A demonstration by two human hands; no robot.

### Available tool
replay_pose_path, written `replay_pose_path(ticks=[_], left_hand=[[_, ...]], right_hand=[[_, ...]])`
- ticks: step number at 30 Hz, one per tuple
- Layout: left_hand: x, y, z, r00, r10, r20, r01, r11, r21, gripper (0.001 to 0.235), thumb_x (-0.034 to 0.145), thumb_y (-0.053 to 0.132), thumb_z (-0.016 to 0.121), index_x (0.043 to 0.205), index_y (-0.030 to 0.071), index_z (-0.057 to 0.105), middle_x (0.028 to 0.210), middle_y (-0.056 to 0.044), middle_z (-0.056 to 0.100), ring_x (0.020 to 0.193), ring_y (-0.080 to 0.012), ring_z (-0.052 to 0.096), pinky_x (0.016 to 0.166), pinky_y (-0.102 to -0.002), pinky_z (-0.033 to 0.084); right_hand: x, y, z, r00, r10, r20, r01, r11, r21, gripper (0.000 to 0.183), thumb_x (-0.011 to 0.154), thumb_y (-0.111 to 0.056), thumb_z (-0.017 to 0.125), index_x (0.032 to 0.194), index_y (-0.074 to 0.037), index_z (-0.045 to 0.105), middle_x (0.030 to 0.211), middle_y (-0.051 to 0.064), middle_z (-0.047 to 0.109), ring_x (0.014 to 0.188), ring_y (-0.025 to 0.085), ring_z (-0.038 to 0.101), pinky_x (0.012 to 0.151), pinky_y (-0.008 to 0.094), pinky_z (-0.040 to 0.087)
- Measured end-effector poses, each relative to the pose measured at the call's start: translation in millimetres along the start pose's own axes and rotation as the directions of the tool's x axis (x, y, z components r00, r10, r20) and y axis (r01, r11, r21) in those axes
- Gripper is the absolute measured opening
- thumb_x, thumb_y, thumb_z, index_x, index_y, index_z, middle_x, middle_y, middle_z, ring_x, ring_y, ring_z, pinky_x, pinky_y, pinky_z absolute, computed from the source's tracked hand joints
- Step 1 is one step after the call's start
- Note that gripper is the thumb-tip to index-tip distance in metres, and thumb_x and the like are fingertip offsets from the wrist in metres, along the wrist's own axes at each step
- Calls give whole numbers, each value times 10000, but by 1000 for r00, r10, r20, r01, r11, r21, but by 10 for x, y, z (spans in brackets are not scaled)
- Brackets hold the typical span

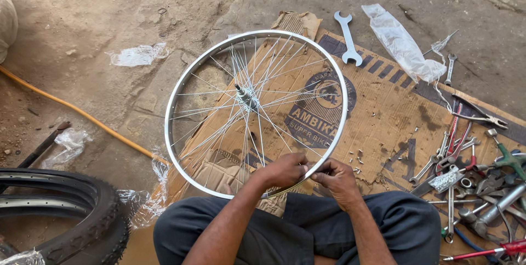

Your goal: The person is assembling a bicycle wheel by inserting spokes into the hub and rim. They are sitting on the ground, using their hands to thread the spokes through the rim holes and secure them with nipples. The process involves repetitive insertion and adjustment of the spokes to build the wheel structure.

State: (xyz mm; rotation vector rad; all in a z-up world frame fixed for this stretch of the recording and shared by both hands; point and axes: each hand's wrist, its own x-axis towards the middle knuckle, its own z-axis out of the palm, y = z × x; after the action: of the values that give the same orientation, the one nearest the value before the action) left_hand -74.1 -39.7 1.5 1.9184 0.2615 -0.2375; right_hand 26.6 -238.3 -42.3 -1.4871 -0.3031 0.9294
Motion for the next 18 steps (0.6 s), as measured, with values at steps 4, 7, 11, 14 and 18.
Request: replay_pose_path(ticks=[4, 7, 11, 14, 18], left_hand=[[-72, 232, 127, 976, -177, -127, 205, 941, 267, 460, 1040, 432, 479, 1031, 36, 713, 993, -232, 715, 972, -426, 664, 874, -540, 492], [-57, 206, 28, 986, -151, -65, 159, 976, 149, 421, 989, 415, 519, 1012, 47, 722, 992, -214, 729, 964, -400, 686, 855, -520, 517], [-67, 213, 13, 995, -83, -61, 94, 975, 203, 379, 996, 388, 516, 1052, 55, 687, 997, -196, 717, 956, -383, 676, 841, -524, 512], [-94, 326, 52, 968, -242, -70, 252, 928, 276, 478, 1058, 453, 466, 999, 40, 700, 960, -203, 717, 920, -370, 678, 859, -510, 500], [-67, 226, -84, 999, -35, 9, 35, 999, -10, 315, 946, 322, 560, 1073, 50, 655, 1017, -175, 721, 957, -338, 707, 872, -489, 546]], right_hand=[[0, -44, 0, 1000, 28, -8, -27, 999, 29, 155, 790, 0, 808, 921, 18, 728, 804, 44, 729, 683, 86, 640, 600, 226, 528], [-16, -35, -37, 1000, 24, -17, -24, 999, 36, 150, 808, -2, 824, 926, 27, 736, 734, 34, 654, 614, 79, 535, 530, 234, 434], [-18, -92, -16, 998, 51, -44, -48, 997, 56, 146, 800, -1, 815, 917, 26, 733, 690, 27, 629, 571, 77, 479, 497, 247, 377], [-32, -187, 3, 999, 37, -12, -36, 997, 67, 134, 813, 1, 803, 914, 38, 723, 702, 32, 652, 585, 85, 509, 515, 243, 409], [11, -206, -166, 937, 152, -315, -122, 986, 113, 209, 907, -38, 631, 1113, -43, 660, 855, 103, 705, 717, 183, 629, 633, 293, 521]])
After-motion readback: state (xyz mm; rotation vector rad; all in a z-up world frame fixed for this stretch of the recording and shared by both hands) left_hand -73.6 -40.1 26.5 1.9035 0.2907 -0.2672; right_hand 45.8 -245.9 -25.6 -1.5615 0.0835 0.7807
